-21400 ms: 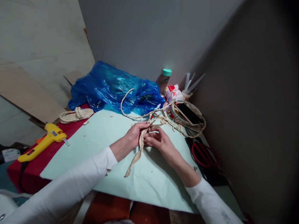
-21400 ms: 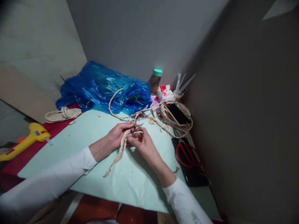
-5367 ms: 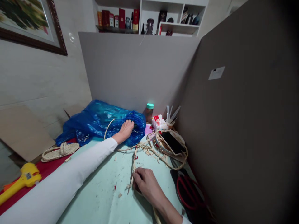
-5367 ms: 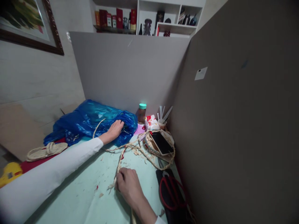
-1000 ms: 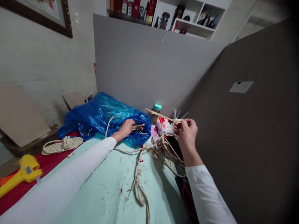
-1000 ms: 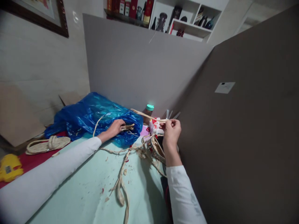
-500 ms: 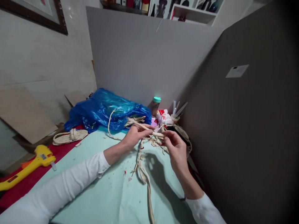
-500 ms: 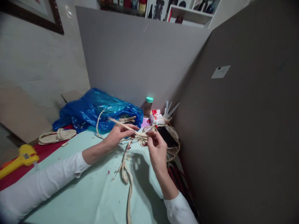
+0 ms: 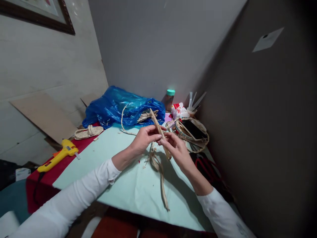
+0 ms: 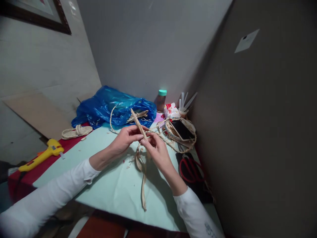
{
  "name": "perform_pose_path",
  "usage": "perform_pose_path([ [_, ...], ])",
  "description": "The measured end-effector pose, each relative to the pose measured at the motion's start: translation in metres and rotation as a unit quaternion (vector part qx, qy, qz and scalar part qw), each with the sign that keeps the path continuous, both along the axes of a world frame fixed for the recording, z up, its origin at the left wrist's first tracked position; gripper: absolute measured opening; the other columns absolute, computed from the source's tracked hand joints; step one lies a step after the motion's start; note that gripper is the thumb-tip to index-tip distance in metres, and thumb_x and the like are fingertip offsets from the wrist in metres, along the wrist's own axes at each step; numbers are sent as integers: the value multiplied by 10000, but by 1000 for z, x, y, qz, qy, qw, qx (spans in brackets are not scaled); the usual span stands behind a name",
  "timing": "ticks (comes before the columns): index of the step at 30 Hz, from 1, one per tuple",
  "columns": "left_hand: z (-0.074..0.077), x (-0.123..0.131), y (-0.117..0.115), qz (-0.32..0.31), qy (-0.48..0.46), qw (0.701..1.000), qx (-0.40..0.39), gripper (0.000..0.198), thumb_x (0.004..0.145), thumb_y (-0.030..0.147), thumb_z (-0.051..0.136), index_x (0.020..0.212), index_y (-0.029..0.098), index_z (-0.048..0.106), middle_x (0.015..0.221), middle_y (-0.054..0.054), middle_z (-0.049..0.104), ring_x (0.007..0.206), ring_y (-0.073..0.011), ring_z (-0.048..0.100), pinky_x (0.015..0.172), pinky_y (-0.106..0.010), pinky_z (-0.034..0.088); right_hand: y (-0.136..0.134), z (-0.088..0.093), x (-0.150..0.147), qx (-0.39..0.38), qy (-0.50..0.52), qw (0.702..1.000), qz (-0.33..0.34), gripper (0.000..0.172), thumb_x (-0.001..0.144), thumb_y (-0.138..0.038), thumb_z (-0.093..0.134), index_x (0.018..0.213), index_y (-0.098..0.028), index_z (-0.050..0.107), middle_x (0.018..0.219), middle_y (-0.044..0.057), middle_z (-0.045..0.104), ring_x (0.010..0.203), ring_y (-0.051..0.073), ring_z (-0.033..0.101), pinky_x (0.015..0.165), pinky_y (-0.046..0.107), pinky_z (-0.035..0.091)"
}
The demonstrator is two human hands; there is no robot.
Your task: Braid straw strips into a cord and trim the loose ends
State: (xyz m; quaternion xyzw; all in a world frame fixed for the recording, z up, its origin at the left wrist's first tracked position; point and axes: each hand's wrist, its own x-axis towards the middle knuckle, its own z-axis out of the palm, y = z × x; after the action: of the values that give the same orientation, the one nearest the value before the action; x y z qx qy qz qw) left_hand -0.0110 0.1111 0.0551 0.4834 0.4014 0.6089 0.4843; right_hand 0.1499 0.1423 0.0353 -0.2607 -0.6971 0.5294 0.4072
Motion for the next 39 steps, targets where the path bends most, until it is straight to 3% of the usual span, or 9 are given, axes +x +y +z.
perform_pose_path([
  [3,-5,2,0,-12,11,1000,-1,278,691,169,730,961,127,674,777,-17,649,656,-115,545,583,-226,421,6,-3,-2,31,-23,999,9,219,862,-384,622,955,-187,615,859,37,675,818,189,635,758,292,473],
  [9,-24,-3,4,-8,4,999,-40,145,719,179,711,829,110,647,721,-13,610,620,-103,533,576,-220,419,5,-12,-1,95,-101,986,-91,202,895,-341,562,786,-173,593,718,-10,592,660,131,536,630,250,382],
  [14,-31,-4,2,-33,-24,997,-70,150,738,222,714,823,120,645,730,-3,587,599,-83,519,566,-203,420,-2,-14,-1,80,-115,981,-135,196,897,-320,548,756,-186,529,688,-34,532,621,113,472,593,245,345],
  [17,-32,-5,2,-37,-38,996,-74,131,744,221,712,803,134,633,756,-1,594,626,-82,533,596,-197,432,-1,-17,0,60,-93,985,-134,181,894,-311,546,759,-191,528,693,-36,512,625,114,457,583,243,339],
  [21,-32,-4,-1,-42,-43,995,-79,172,771,233,693,909,144,644,883,-36,639,760,-129,597,685,-235,475,2,-19,-1,43,-53,994,-85,136,882,-301,561,803,-191,554,754,-24,542,690,122,494,620,235,364],
  [25,-28,1,-7,-35,14,997,-70,223,761,243,709,947,146,632,843,-22,633,704,-121,576,631,-228,454,4,-19,-3,-9,-46,997,-55,164,853,-340,589,820,-179,588,780,-4,574,707,135,516,644,246,392],
  [31,-25,1,-6,15,155,987,-31,102,776,217,628,833,133,639,797,-24,622,737,-150,578,689,-258,452,4,-24,-7,-34,-45,997,-55,222,817,-398,636,768,-184,602,727,-6,602,677,146,536,633,259,409],
  [34,-28,0,-3,43,217,975,-10,54,768,192,602,766,142,623,728,-8,599,693,-153,553,673,-267,441,3,-29,-8,-17,-58,996,-67,213,829,-395,615,775,-190,603,749,0,623,701,158,560,655,265,423],
  [39,-32,4,-5,81,265,961,7,98,779,154,562,844,155,636,832,-28,634,770,-173,563,715,-274,437,-2,-29,-10,59,-101,983,-144,168,827,-354,596,774,-194,590,784,17,630,750,178,570,721,287,429],
])
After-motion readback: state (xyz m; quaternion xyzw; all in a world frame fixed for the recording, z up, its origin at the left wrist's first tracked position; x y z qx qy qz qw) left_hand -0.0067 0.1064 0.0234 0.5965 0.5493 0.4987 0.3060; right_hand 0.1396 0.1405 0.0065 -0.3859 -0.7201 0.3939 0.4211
